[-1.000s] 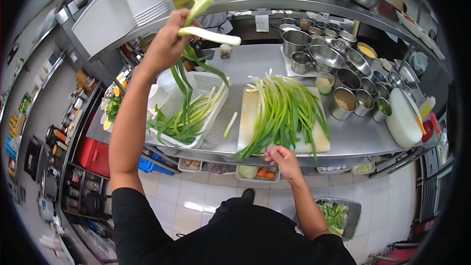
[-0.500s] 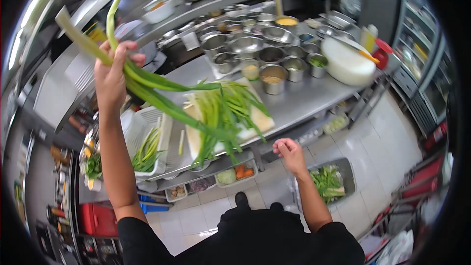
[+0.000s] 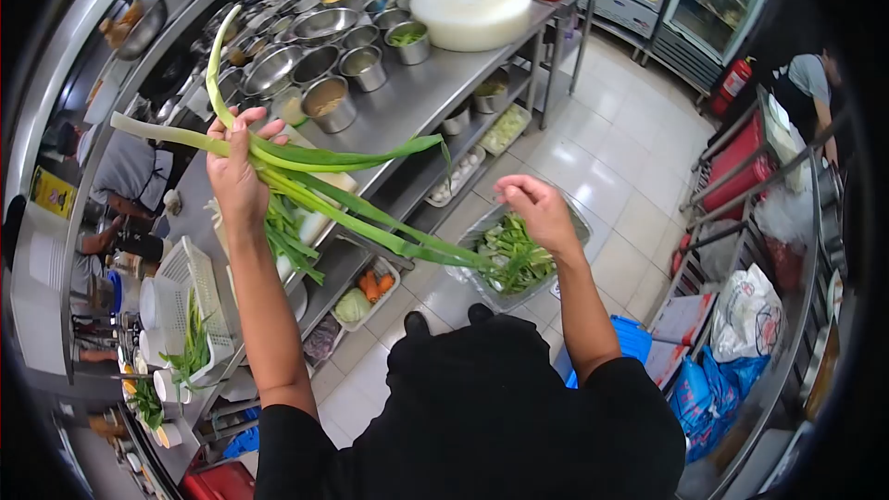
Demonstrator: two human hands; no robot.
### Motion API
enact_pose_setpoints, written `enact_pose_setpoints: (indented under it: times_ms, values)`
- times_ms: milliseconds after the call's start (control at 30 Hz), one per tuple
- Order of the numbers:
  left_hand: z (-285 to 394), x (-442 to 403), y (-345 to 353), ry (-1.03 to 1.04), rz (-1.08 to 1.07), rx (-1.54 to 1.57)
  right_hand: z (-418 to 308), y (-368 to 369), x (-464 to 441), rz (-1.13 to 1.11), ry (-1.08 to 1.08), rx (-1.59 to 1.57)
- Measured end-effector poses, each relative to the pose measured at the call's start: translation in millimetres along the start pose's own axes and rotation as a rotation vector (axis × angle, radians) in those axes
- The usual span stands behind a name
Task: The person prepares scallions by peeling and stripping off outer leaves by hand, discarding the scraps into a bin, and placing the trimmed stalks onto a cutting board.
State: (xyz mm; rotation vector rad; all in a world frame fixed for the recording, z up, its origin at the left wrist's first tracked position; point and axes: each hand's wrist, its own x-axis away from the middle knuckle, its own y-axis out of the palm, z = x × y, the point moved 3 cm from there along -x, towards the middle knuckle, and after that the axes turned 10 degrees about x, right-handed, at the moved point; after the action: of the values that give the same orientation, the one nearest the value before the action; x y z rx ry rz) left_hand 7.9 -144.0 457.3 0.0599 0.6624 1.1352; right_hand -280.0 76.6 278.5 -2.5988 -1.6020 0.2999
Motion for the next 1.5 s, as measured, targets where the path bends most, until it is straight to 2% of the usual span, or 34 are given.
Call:
enact_pose_setpoints:
  times_ms: [67,233,300,367,467,500,567,633,700,733,800,833,900,1067,1233,1267,1333,1367,1433,1500]
  values:
    - [-18.8,4.4,11.1,-0.023,-0.016,0.005,-7.3,4.4,3.5,-0.11,-0.012,-0.043]
    - [-45.1,9.8,35.6,-0.065,-0.138,0.071,-16.4,-5.6,-5.8,0.057,-0.044,-0.086]
    - [-51.3,10.3,43.6,-0.081,-0.158,0.07,-27.4,-13.4,-15.2,0.163,-0.211,-0.038]
    - [-58.3,11.2,46.8,-0.101,-0.199,0.074,-39.6,-18.0,-23.5,0.189,-0.25,0.014]
    - [-67.9,12.8,50.2,-0.14,-0.223,0.093,-44.8,-10.5,-46.9,-0.056,-0.401,0.241]
    - [-70.5,12.8,50.2,-0.164,-0.238,0.113,-42.1,-8.8,-50.1,-0.061,-0.398,0.239]
    - [-80.7,10.7,43.9,-0.177,-0.232,0.152,-36.1,1.2,-58.9,-0.284,-0.276,0.225]
    - [-90.3,8.9,37.0,-0.255,-0.132,0.134,-36.8,7.1,-57.8,-0.243,-0.287,0.236]
    - [-96.7,9.5,31.2,-0.296,-0.098,0.129,-44.4,0.5,-47.8,0.102,-0.317,0.253]
    - [-100.9,11.9,29.5,-0.332,-0.036,0.117,-48.0,1.4,-40.4,0.099,-0.315,0.256]
    - [-109.4,17.8,26.7,-0.387,0.046,0.087,-54.5,-0.2,-21.4,0.236,-0.386,0.264]
    - [-114.0,19.5,25.6,-0.393,0.044,0.088,-51.3,5.9,-14.6,0.238,-0.38,0.266]
    - [-126.1,23.1,21.9,-0.424,0.083,0.101,-45.7,30.9,-6.3,0.125,-0.506,0.314]
    - [-141.8,33.1,31.7,-0.461,0.09,0.121,-32.1,69.0,-14.9,0.212,-0.557,0.493]
    - [-145.3,36.6,36.6,-0.459,0.096,0.126,-16.7,67.1,-20.7,0.266,-0.645,0.656]
    - [-144.6,36.1,34.5,-0.433,0.087,0.14,-14.7,65.3,-19.6,0.261,-0.646,0.65]
    - [-140.8,36.3,32.4,-0.4,0.065,0.127,-3.0,62.0,-16.0,0.085,-0.5,0.539]
    - [-137.7,35.6,34.7,-0.366,0.034,0.122,2.3,57.7,-12.8,0.082,-0.501,0.536]
    - [-131.5,34.9,35.7,-0.345,0.07,0.086,13.4,48.9,-6.6,-0.062,-0.454,0.512]
    - [-124.9,30.2,31.8,-0.263,0.065,0.093,16.8,35.9,-0.4,-0.087,-0.418,0.489]
